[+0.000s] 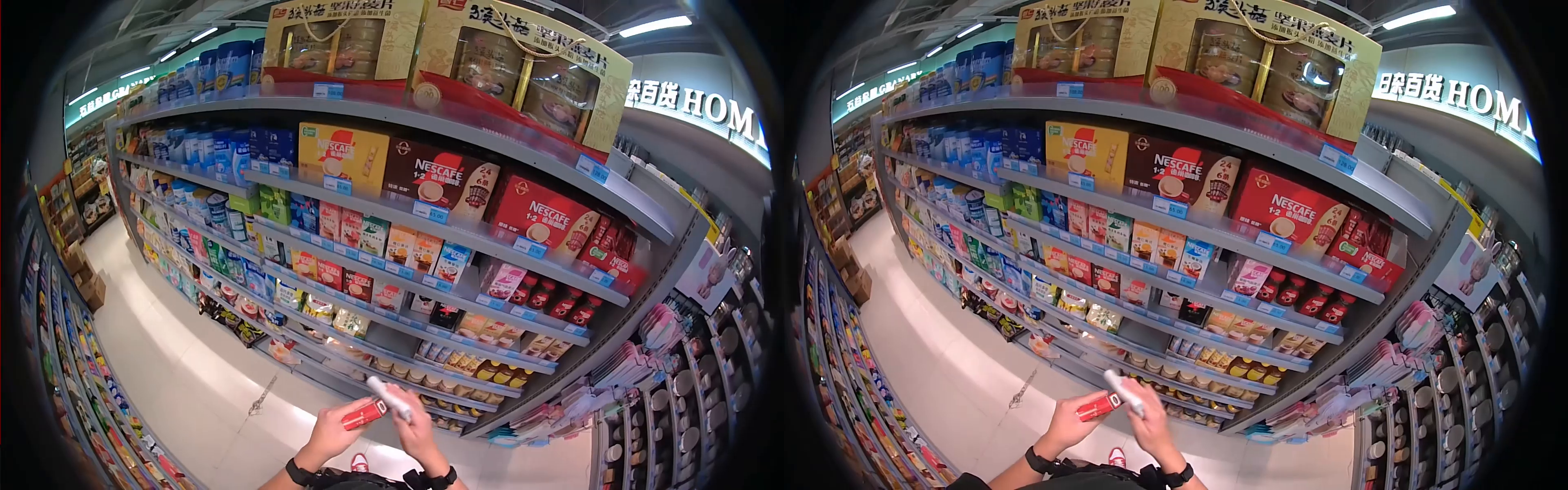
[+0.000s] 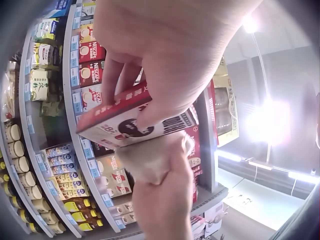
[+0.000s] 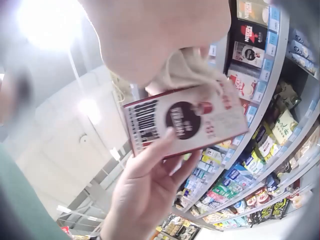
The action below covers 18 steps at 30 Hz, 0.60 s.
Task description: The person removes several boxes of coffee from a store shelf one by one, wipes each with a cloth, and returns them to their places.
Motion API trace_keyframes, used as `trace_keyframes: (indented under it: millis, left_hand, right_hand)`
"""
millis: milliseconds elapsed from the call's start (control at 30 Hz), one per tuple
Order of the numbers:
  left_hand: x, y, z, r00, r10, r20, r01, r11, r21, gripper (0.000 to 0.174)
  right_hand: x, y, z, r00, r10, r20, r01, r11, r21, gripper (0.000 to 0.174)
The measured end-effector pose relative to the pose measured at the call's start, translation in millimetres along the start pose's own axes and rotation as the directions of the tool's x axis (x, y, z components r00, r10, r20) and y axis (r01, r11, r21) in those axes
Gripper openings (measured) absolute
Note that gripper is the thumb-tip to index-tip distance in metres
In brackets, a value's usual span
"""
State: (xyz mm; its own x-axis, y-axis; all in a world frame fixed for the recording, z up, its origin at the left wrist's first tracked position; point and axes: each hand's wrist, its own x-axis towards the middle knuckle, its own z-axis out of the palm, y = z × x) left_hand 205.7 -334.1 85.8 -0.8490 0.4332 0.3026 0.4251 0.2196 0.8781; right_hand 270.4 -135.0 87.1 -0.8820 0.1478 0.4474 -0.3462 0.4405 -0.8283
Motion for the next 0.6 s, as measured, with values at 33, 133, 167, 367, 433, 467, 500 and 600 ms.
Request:
trace_keyframes:
  millis: [33, 133, 167, 367, 433, 467, 500, 600]
  left_hand:
    - [-0.5, -5.9, 1.3, 0.999, 0.024, 0.041, -0.027, 0.996, 0.082, 0.048]
    - [-2.1, -14.6, 0.9, 0.999, -0.022, 0.035, 0.019, 0.995, 0.095, 0.043]
    - [-2.3, -14.7, 0.6, 0.999, -0.023, 0.032, 0.02, 0.995, 0.094, 0.043]
    - [-3.8, 1.5, -11.8, 0.971, 0.239, 0.004, -0.236, 0.963, -0.133, 0.047]
    - [-5.0, 3.1, -15.3, 0.967, 0.253, 0.012, -0.249, 0.956, -0.153, 0.047]
    - [-6.1, 5.0, -18.7, 0.963, 0.269, 0.032, -0.26, 0.95, -0.17, 0.047]
    - [-7.9, 12.6, -24.7, 0.966, 0.248, 0.072, -0.232, 0.957, -0.175, 0.048]
    - [-10.5, 11.9, -29.6, 0.957, 0.24, 0.162, -0.205, 0.956, -0.208, 0.047]
  right_hand:
    - [1.2, -8.2, 2.7, 0.999, -0.034, 0.043, 0.031, 0.998, 0.062, 0.039]
    - [4.3, -22.6, -0.2, 0.988, -0.09, 0.125, 0.072, 0.987, 0.146, 0.041]
    - [5.4, -24.5, -1.5, 0.981, -0.11, 0.161, 0.082, 0.982, 0.17, 0.042]
    - [-0.4, 2.5, 0.3, 0.986, -0.118, -0.121, 0.105, 0.989, -0.106, 0.041]
    - [0.0, 5.3, 0.6, 0.964, 0.154, -0.216, -0.131, 0.985, 0.117, 0.044]
    - [-5.4, 3.3, -1.6, 0.919, 0.306, -0.249, -0.238, 0.934, 0.268, 0.042]
    - [-8.6, 17.5, -2.9, 0.888, 0.387, -0.248, -0.291, 0.891, 0.348, 0.042]
    - [-13.6, 53.2, -1.7, 0.801, 0.582, -0.138, -0.384, 0.677, 0.628, 0.041]
